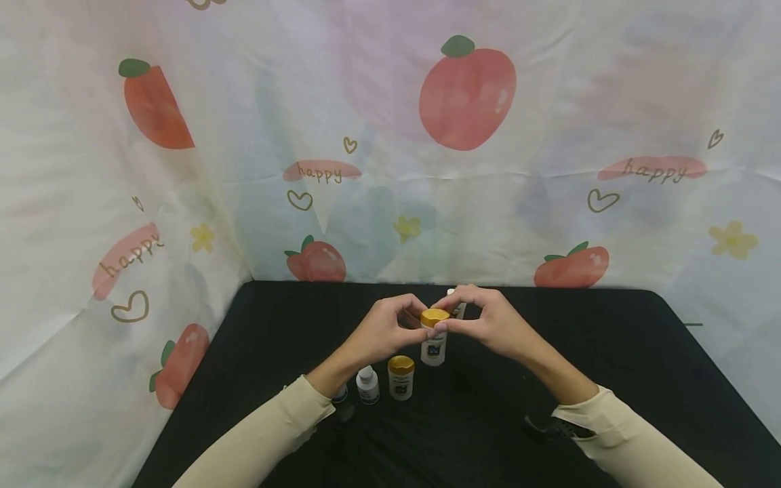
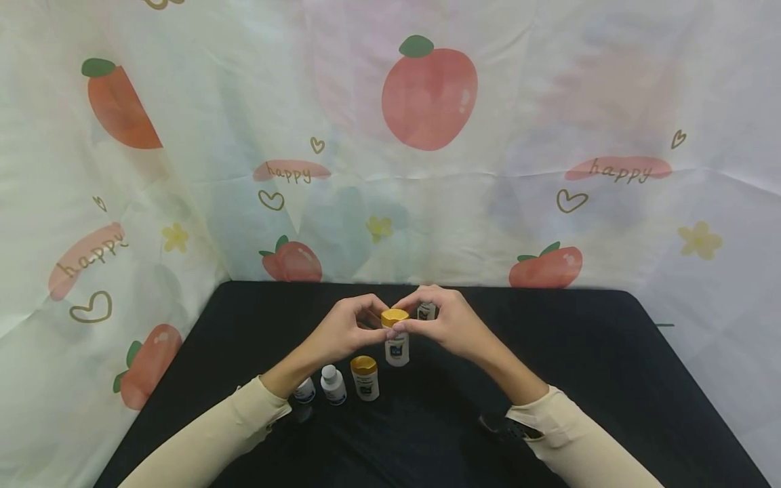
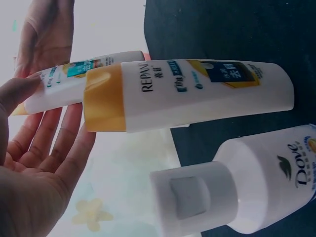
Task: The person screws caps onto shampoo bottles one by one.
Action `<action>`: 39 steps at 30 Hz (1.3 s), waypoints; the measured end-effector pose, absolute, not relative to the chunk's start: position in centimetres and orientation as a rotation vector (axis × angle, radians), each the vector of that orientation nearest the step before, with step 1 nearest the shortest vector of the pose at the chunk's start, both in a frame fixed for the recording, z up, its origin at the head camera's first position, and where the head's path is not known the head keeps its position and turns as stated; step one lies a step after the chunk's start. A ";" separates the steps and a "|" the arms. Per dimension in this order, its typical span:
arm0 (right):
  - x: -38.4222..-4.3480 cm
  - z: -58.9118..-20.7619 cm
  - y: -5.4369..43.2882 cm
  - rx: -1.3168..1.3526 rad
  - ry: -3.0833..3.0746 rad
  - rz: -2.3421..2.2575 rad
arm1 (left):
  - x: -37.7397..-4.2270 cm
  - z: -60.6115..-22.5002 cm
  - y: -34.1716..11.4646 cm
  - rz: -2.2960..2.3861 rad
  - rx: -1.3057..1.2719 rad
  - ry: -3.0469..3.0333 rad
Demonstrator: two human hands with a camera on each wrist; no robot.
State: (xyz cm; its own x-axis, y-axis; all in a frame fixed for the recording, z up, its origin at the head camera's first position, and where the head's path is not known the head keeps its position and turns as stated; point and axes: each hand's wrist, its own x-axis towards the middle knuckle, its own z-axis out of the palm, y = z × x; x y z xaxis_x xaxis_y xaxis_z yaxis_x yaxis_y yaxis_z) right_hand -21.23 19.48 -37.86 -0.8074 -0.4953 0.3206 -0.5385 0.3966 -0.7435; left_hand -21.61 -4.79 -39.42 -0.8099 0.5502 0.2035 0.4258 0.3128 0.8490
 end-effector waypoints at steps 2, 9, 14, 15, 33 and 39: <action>-21.2 -38.0 19.7 0.968 -2.608 1.409 | -21.6 -39.5 -4.8 1.500 0.919 2.443; -21.3 -38.8 20.2 1.065 -2.584 1.364 | -21.5 -39.8 -4.7 1.451 0.945 2.437; -21.3 -39.5 20.3 1.102 -2.530 1.323 | -21.6 -39.9 -4.5 1.409 0.928 2.416; -21.3 -39.6 20.3 1.103 -2.526 1.321 | -21.6 -39.9 -4.4 1.394 0.922 2.414; -20.6 -42.0 20.1 1.089 -2.543 1.371 | -21.5 -40.6 -4.1 1.166 0.917 2.478; -20.6 -42.6 20.1 1.144 -2.510 1.380 | -21.4 -40.7 -4.0 1.142 0.899 2.482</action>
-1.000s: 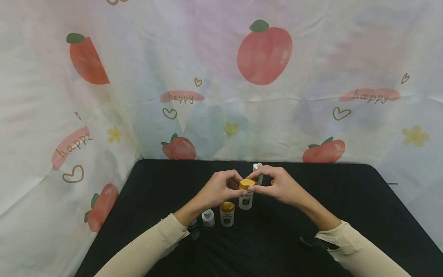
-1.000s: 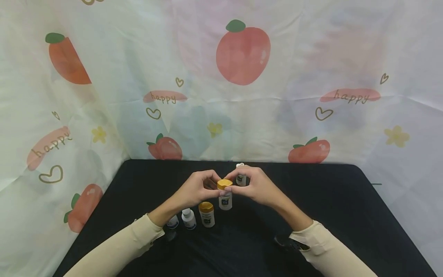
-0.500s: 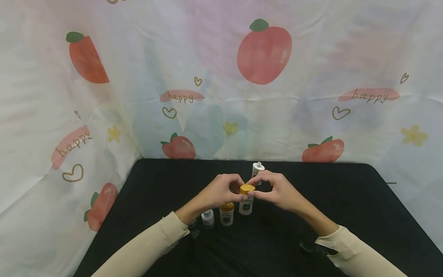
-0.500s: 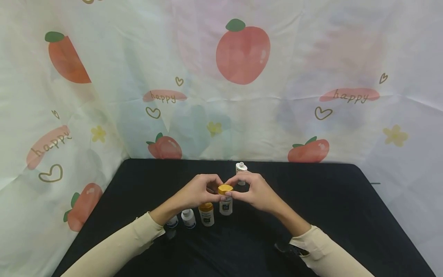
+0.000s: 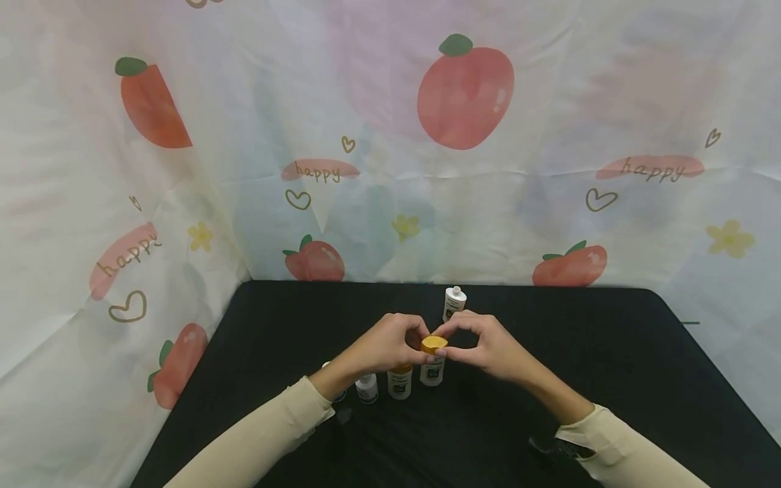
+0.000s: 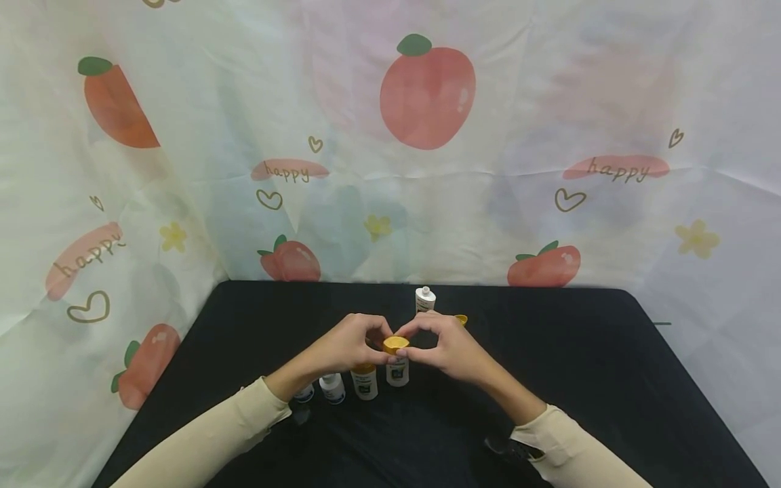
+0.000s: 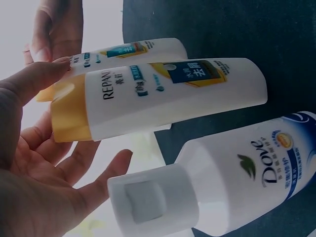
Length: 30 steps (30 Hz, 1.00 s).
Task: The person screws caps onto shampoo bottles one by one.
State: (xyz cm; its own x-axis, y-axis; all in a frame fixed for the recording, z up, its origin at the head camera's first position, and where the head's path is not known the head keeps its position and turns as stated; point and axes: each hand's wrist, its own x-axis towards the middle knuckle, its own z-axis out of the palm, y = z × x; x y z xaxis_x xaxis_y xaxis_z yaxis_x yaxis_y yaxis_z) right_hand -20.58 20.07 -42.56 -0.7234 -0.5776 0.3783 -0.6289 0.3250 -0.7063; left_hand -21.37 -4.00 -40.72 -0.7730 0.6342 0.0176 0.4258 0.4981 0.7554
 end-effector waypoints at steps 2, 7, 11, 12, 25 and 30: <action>-20.5 -42.8 20.1 1.150 -2.509 1.381 | -21.3 -40.8 -4.0 1.140 0.901 2.481; -20.4 -43.1 20.1 1.123 -2.552 1.392 | -21.1 -41.1 -4.0 1.100 0.921 2.508; -20.2 -43.4 20.1 1.102 -2.601 1.424 | -21.0 -41.4 -3.8 1.051 0.951 2.563; -20.2 -43.5 20.2 1.100 -2.612 1.431 | -21.0 -41.4 -3.8 1.042 0.955 2.575; -20.3 -44.6 20.3 1.133 -2.633 1.498 | -20.7 -42.0 -3.7 0.989 0.964 2.617; -20.3 -44.5 20.4 1.140 -2.644 1.495 | -20.7 -42.3 -3.6 1.013 0.967 2.602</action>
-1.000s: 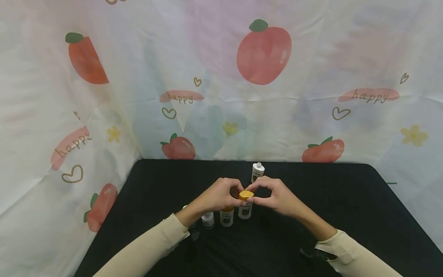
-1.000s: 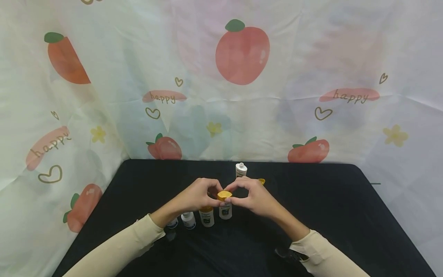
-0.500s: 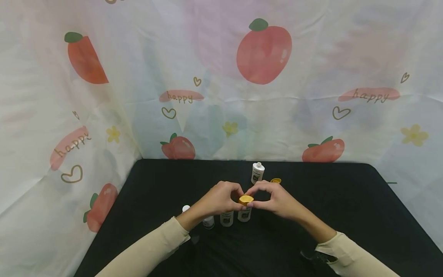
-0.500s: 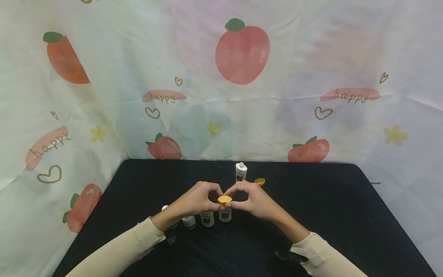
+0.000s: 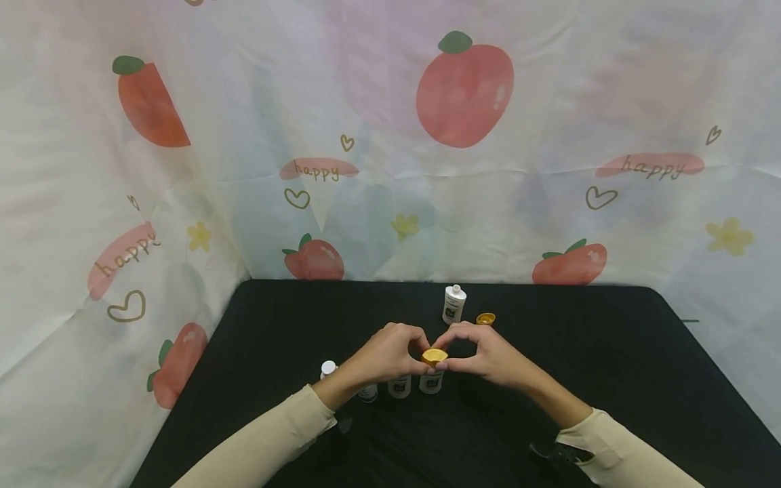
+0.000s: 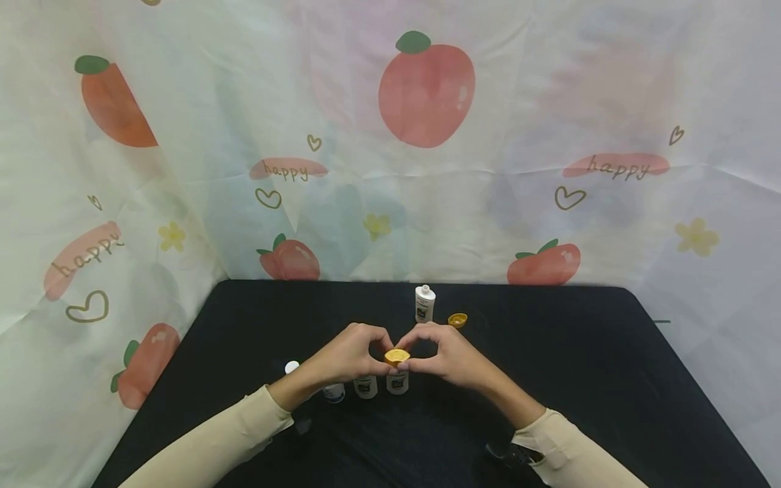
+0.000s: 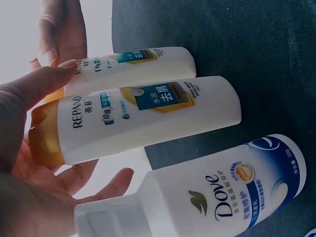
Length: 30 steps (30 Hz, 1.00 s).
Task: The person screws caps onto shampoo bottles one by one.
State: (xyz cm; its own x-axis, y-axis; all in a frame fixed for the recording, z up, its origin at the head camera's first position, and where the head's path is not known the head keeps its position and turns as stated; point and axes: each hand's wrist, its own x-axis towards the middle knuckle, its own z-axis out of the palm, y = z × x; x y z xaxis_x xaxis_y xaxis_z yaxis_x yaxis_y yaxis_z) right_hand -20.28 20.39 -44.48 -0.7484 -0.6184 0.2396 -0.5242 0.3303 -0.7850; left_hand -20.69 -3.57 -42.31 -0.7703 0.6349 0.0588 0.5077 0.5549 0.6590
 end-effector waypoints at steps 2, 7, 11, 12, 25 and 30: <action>-20.3 -44.4 20.4 -1.070 2.475 -1.397 | -20.7 -42.3 -3.5 1.004 0.971 2.609; -20.2 -44.3 20.5 -1.069 2.463 -1.393 | -20.5 -42.3 -3.5 0.971 0.974 2.628; -20.2 -44.2 20.6 -1.074 2.471 -1.381 | -20.5 -42.3 -3.4 0.952 0.971 2.634; -20.2 -44.2 20.6 -1.078 2.473 -1.373 | -20.5 -42.3 -3.4 0.947 0.968 2.633; -20.5 -42.6 21.5 -1.035 2.450 -1.261 | -20.6 -41.3 -3.9 0.969 0.895 2.524; -21.0 -42.3 22.0 -1.123 2.463 -1.263 | -21.3 -40.0 -4.4 1.004 0.910 2.452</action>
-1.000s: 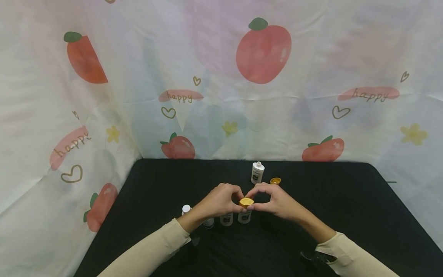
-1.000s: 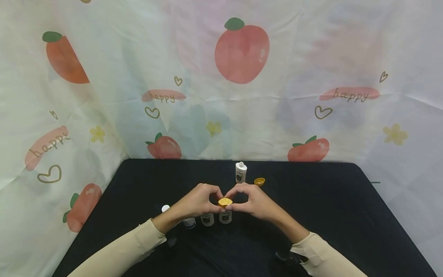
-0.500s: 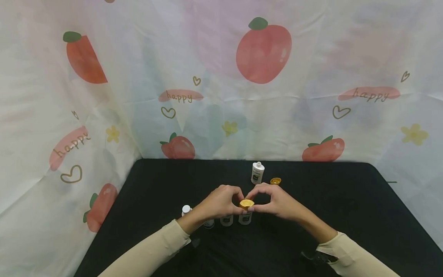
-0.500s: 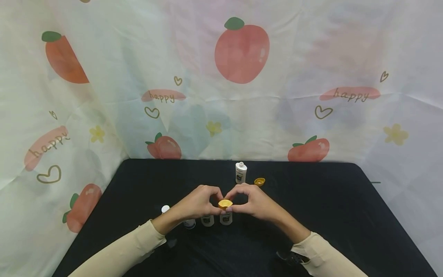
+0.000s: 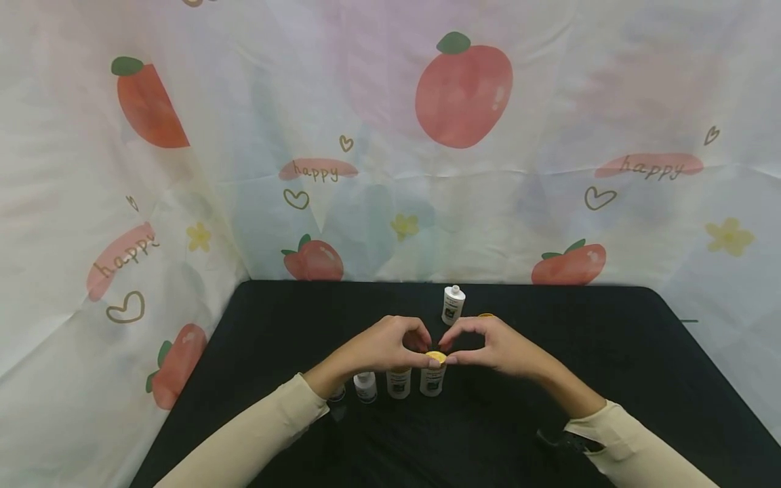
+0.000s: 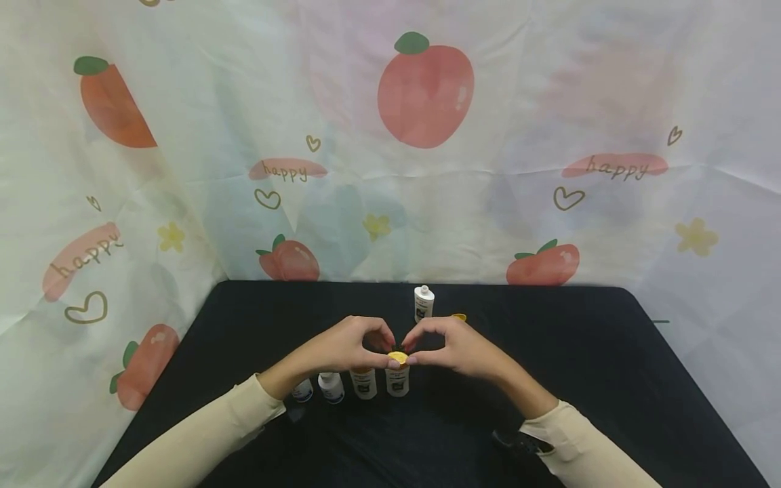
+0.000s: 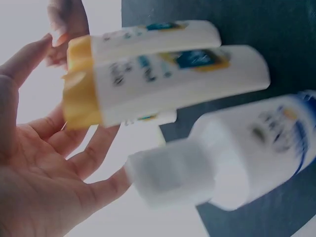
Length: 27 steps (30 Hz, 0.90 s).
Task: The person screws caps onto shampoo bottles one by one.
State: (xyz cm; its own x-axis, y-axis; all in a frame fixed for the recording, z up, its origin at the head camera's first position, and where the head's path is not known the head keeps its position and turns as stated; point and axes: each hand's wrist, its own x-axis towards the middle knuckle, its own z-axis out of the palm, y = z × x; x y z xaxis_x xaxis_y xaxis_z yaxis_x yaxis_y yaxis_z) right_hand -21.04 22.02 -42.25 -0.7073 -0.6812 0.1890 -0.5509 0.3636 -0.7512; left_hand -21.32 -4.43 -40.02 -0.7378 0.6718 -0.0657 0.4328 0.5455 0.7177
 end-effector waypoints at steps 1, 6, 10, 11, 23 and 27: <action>-21.1 -42.2 22.2 -1.126 2.466 -1.266 | -21.5 -39.7 -4.5 1.005 0.915 2.443; -21.5 -41.9 23.0 -1.061 2.504 -1.285 | -22.6 -38.2 -4.8 0.989 0.962 2.422; -21.9 -42.0 23.7 -1.028 2.563 -1.305 | -23.6 -37.3 -4.9 0.969 1.022 2.424; -22.0 -42.0 24.0 -1.019 2.581 -1.308 | -24.0 -37.1 -4.8 0.962 1.036 2.425; -23.9 -42.5 26.5 -0.884 2.798 -1.266 | -28.0 -36.7 -3.8 0.825 1.164 2.494; -24.5 -42.7 27.2 -0.830 2.819 -1.258 | -29.1 -36.8 -3.5 0.809 1.211 2.538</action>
State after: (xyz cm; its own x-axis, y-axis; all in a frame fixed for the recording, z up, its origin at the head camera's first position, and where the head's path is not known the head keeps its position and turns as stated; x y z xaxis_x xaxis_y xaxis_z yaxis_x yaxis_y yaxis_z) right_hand -24.50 27.22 -42.72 -0.8636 -0.4362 0.2528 -0.4795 0.5557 -0.6791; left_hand -29.10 -3.48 -36.84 -0.6383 0.7687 0.0406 0.6503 0.5102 0.5629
